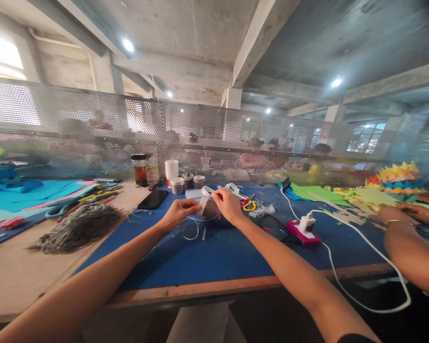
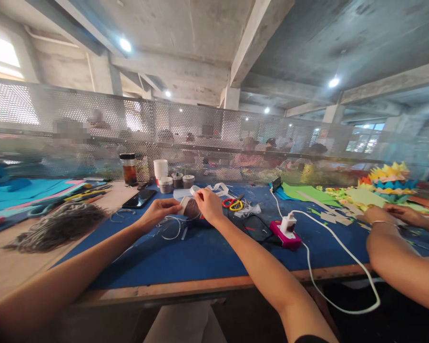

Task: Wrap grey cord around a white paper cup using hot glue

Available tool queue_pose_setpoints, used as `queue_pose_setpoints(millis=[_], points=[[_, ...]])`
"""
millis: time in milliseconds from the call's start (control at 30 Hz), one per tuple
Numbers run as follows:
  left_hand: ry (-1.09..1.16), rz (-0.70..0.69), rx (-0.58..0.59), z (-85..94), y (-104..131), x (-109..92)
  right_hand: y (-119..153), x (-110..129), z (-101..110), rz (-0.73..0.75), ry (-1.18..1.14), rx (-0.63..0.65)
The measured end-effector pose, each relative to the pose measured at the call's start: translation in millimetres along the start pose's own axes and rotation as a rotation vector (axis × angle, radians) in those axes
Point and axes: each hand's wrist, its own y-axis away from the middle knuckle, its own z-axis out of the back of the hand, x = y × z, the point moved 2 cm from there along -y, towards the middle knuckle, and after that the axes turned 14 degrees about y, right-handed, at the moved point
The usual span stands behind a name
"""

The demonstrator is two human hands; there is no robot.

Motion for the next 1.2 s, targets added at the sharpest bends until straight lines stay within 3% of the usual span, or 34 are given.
queue_pose_setpoints(millis=[133,300,433,767,1000,1200], points=[[0.128,0.051,-0.101,5.4,-3,4,3,6,8,0.040,-0.032,-0.041],[0.314,0.076,-0.186,9.7,-5,5,9,7,3,0.062,-0.069,0.039],[0.365,0.103,-0.169,11.6,-6,8,11,5,-2,0.066,-0.108,0.074],[0.543,0.151,-0.201,21.6,-10,16,16,12,2,0.165,-0.146,-0.007],[0.557,0.191,-0.177,21.7,-11,18,17,13,2,0.223,-0.159,-0.022],[0.524,0.140,-0.198,24.6,-12,19,16,16,7,0.276,-0.125,-0.100]])
